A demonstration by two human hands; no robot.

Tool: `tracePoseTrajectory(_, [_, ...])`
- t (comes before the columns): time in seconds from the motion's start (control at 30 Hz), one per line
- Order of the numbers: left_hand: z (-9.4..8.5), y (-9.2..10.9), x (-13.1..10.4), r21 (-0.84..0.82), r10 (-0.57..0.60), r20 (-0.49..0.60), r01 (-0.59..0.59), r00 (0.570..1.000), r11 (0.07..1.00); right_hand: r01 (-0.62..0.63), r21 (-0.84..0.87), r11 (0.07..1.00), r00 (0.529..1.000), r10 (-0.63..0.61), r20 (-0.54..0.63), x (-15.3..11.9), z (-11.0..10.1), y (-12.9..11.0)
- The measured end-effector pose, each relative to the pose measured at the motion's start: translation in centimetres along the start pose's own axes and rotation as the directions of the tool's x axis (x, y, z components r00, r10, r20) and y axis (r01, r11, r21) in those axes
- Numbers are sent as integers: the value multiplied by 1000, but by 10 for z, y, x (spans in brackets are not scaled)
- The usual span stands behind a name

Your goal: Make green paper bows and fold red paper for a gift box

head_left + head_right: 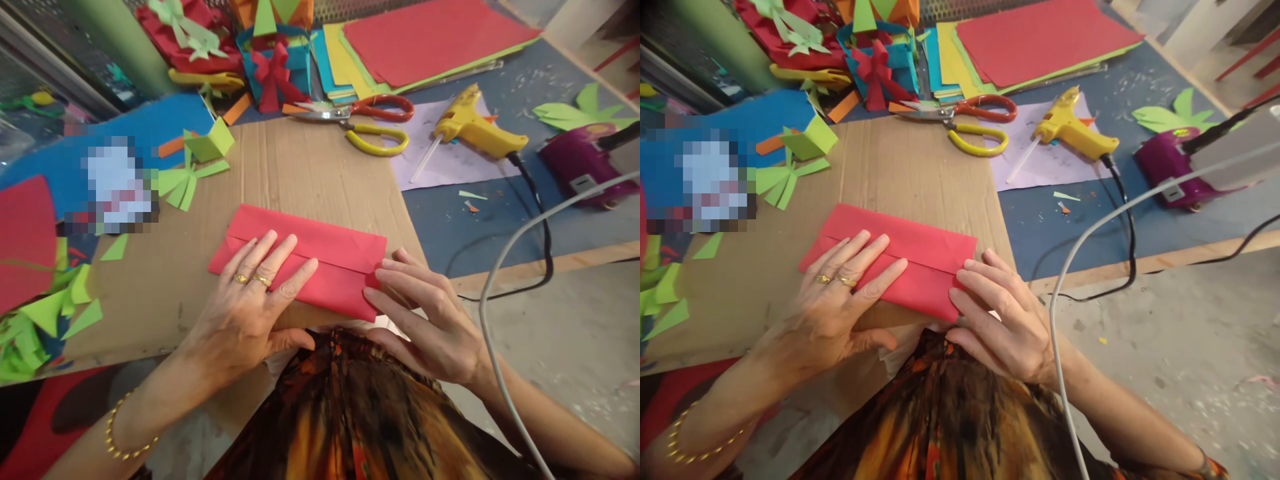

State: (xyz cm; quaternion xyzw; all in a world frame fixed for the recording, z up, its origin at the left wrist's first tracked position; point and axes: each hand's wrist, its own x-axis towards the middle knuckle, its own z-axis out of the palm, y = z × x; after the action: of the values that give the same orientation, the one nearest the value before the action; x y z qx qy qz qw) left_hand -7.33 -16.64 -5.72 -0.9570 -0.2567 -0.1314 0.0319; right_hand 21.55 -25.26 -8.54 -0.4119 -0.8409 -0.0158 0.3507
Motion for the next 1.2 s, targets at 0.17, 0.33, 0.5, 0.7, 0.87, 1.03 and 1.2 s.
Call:
tracePoseTrajectory(0.17, [-1, -1, 0, -15, 4, 2, -4, 1000, 1000, -45, 38, 998, 999, 45, 0, 0, -3, -2])
tracePoseTrajectory(0.33, [0, 0, 1, -16, -12, -4, 12, 1000, 1000, -53, 10, 999, 998, 53, -27, 3, -2, -4])
tracePoseTrajectory(0.5, [1, 0, 0, -15, -20, -14, 19, 1000, 1000, -38, 1, 999, 999, 38, -35, 5, -1, -5])
tracePoseTrajectory(0.7, [1, 0, 0, -15, -8, -31, 8, 999, 1000, -44, -23, 999, 998, 43, -43, 4, 2, -5])
tracePoseTrajectory(0.87, [3, 2, 0, -29, -29, -29, 28, 999, 999, -7, -31, 999, 998, 5, -67, 3, 5, -4])
tracePoseTrajectory(1.03, [3, 6, 0, -32, -57, 2, 57, 998, 998, 36, -57, 998, 997, -40, -59, 1, 9, -4])
tracePoseTrajectory(1.2, [2, 5, -1, -74, -64, 28, 66, 998, 995, 75, -138, 988, 996, -81, -37, -1, 11, 0])
